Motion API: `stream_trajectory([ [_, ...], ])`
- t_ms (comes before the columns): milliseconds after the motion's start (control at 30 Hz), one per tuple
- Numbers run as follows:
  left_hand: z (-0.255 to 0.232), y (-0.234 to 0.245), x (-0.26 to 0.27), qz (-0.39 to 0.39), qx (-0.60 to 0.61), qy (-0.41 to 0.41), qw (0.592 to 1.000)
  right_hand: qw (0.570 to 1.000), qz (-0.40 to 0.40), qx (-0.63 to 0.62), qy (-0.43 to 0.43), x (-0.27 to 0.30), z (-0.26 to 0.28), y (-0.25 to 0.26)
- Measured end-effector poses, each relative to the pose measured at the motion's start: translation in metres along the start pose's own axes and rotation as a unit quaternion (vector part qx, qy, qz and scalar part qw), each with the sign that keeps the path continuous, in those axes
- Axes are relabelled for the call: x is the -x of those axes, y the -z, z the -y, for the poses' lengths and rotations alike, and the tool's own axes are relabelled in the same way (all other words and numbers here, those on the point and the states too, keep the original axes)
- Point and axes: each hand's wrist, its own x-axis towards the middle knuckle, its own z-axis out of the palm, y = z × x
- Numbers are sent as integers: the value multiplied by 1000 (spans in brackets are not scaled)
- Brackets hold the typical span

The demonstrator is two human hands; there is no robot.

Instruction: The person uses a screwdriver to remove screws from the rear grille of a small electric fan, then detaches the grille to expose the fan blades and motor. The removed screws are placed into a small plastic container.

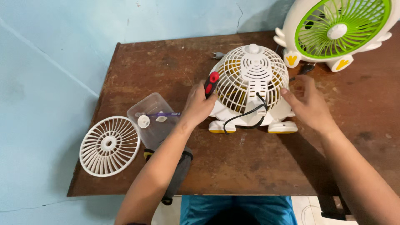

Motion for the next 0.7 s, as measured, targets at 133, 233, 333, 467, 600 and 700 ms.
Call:
stream_trajectory([
  [133, 19, -18, -12, 32, 140, 79, 987, 956, 110, -269, -32, -18, -27, -16],
  [233, 20, -21, -16, 39, 207, 142, 967, 936, 132, -320, -58, -27, -32, -21],
  [333, 11, -21, -10, 31, 198, 167, 965, 912, 143, -378, -69, -27, -29, -22],
  [467, -8, -14, 0, -8, 156, 103, 982, 910, 127, -393, 32, -26, -25, -14],
  [600, -16, -4, 6, -57, 146, -36, 987, 950, 98, -259, 146, -40, -30, -2],
  [700, -19, 3, 10, -72, 147, -88, 983, 919, 108, -321, 201, -43, -31, -1],
])
